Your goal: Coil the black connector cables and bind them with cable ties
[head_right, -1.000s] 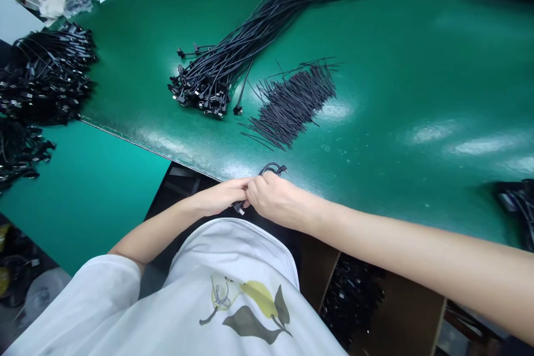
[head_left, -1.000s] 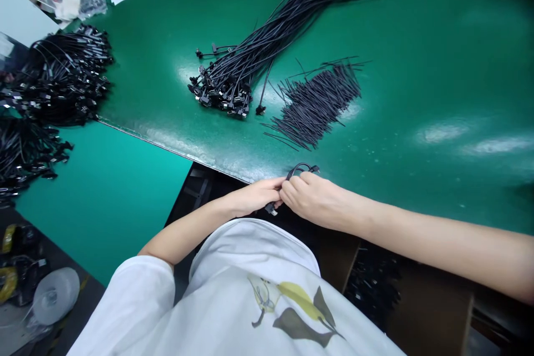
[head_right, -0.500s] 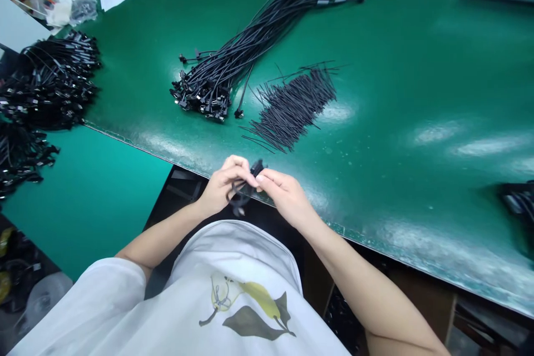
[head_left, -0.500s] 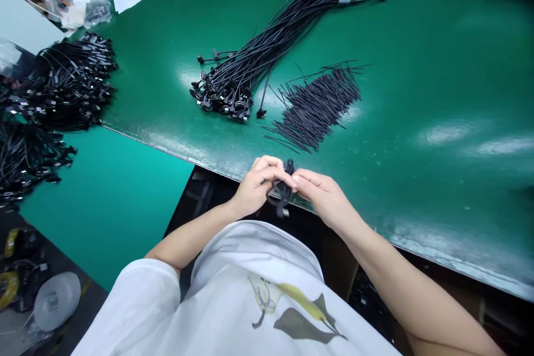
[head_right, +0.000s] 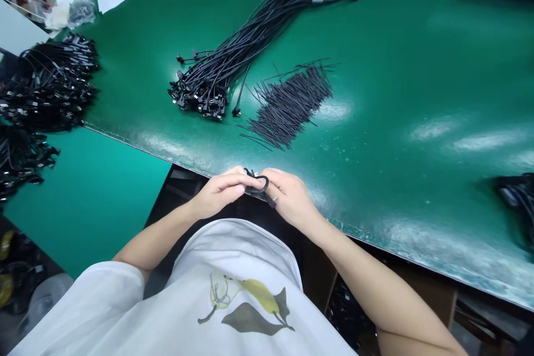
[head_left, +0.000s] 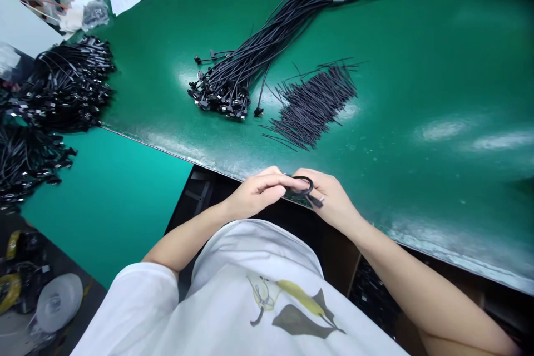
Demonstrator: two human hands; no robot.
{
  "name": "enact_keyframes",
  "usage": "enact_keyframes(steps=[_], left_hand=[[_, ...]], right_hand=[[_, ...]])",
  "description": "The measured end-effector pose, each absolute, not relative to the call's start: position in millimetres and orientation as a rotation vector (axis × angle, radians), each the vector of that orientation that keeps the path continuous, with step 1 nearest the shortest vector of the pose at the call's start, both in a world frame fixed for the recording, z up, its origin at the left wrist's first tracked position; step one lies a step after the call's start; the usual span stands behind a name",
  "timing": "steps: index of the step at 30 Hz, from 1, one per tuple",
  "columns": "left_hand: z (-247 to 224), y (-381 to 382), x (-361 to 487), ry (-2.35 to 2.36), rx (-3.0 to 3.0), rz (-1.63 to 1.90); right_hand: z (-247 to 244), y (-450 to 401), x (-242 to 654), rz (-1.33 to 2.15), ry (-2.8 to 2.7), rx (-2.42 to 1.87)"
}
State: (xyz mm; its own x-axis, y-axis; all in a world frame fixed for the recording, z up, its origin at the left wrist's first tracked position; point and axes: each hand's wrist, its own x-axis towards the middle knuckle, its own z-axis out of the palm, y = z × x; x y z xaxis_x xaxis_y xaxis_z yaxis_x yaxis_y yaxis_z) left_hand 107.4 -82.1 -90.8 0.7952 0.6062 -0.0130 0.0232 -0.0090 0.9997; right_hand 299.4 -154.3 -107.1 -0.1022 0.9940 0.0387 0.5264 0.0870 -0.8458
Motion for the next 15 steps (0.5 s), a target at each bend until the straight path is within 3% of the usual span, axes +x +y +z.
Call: enact_keyframes(steps=[8, 15], left_hand=[[-108, -87, 113, 0.637, 1.578, 0.253], [-125, -90, 128, 0.708, 1.121, 0.202]], right_hand=[[-108, -150, 306, 1.023, -1.433, -1.508], [-103, -147, 301, 1.076, -1.520, -1.551]])
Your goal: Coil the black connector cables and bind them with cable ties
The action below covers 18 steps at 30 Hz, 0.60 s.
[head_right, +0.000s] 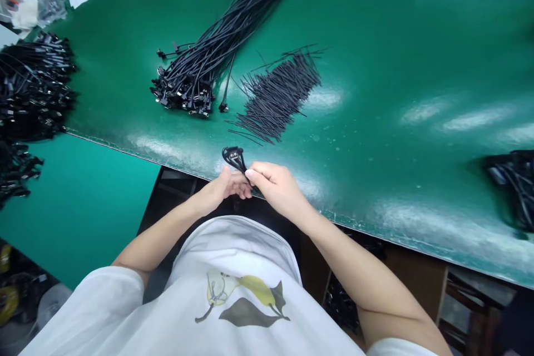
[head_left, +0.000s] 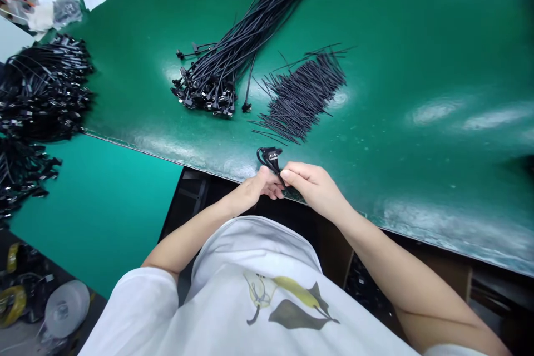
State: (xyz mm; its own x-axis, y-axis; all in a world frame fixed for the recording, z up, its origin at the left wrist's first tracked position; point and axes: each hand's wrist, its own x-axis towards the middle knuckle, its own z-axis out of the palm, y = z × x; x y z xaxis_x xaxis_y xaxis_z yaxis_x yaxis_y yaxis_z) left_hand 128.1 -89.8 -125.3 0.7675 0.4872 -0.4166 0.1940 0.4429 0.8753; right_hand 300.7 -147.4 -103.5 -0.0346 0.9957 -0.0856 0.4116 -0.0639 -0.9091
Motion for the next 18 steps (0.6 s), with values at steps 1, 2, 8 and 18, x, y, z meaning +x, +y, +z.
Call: enact_keyframes(steps=[1, 2, 8, 18], left_hand=[[-125, -88, 130, 0.686, 1.009, 0.180], [-124, -86, 131, 0.659, 0.909, 0.173], [-114, -72, 126, 0.562, 0.743, 0.241], [-112, -67, 132, 0.581, 0.950, 0.222]], right_hand=[[-103, -149, 301, 1.047, -1.552, -1.568], [-102, -150, 301, 0.997, -1.594, -1.582], [-108, -156, 304, 0.550, -1.987, -1.580], [-134, -158, 307, 0.117, -1.772, -1.768]])
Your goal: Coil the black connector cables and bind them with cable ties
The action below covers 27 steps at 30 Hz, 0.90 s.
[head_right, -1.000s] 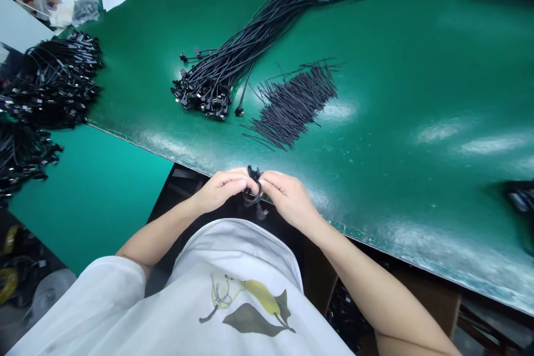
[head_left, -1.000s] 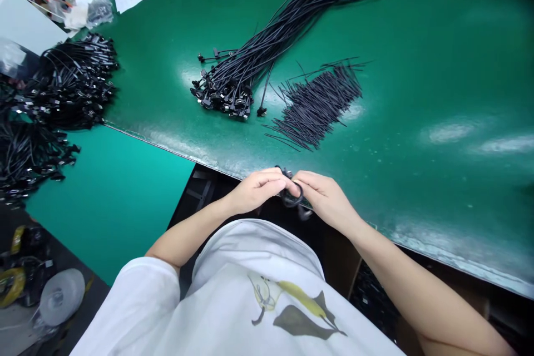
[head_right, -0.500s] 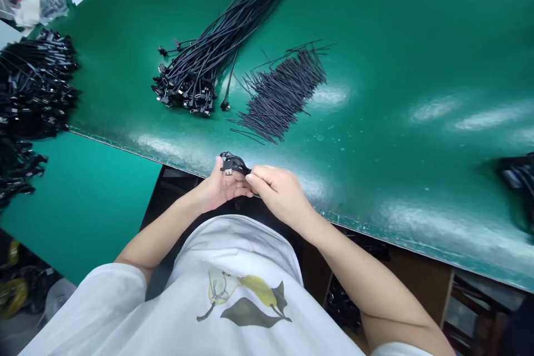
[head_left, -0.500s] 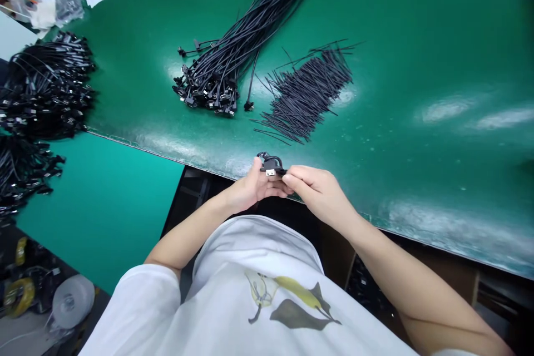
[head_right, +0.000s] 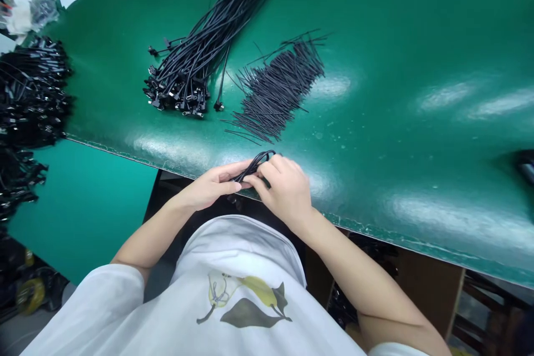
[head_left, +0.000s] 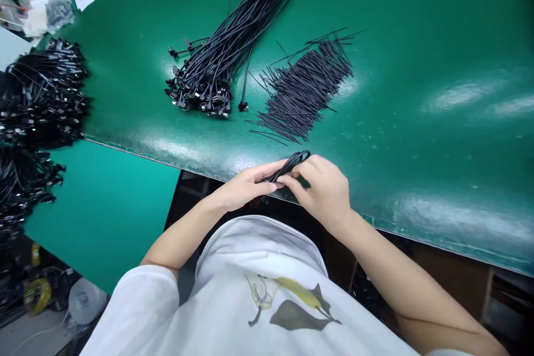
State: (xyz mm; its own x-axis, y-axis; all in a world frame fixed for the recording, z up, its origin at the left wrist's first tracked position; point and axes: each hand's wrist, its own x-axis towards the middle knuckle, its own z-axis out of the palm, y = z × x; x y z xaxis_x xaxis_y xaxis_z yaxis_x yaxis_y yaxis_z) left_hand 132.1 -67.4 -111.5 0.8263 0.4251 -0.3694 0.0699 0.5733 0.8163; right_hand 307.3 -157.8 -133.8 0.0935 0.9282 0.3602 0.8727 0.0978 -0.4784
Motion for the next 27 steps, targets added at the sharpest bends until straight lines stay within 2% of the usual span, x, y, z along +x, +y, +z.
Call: enact_keyframes(steps=[3, 6, 9, 15, 18, 21, 24, 27], left_hand=[[-107, -66, 135, 0.595, 0.813, 0.178], [-104, -64, 138, 0.589, 0.706, 0.135], [-105, -63, 138, 0.667, 0.704, 0.094], [-105, -70, 129, 0.884, 1.438, 0.009], [-102, -68, 132, 0.795, 1.677, -0.083], [-99, -44, 141, 0.739, 1.969, 0.108], [-97, 1, 152, 0.966, 2.374, 0.489], [-103, 47, 166, 1.140, 2.610, 0.477]], right_hand=[[-132, -156, 313, -0.145, -1.886, -1.673], [-131, -152, 323, -0.188, -2.137, -1.451], [-136, -149, 333, -0.232, -2.274, -1.417], [-151, -165, 339, -0.458, -2.293, -1.463], [-157, -180, 345, -0.368, -2.290, -1.472], [-163, -195, 373, -0.308, -2.149, -1.765], [-161, -217, 426, -0.351, -1.731, -2.284], [-143, -247, 490, -0.427, -1.188, -2.664]])
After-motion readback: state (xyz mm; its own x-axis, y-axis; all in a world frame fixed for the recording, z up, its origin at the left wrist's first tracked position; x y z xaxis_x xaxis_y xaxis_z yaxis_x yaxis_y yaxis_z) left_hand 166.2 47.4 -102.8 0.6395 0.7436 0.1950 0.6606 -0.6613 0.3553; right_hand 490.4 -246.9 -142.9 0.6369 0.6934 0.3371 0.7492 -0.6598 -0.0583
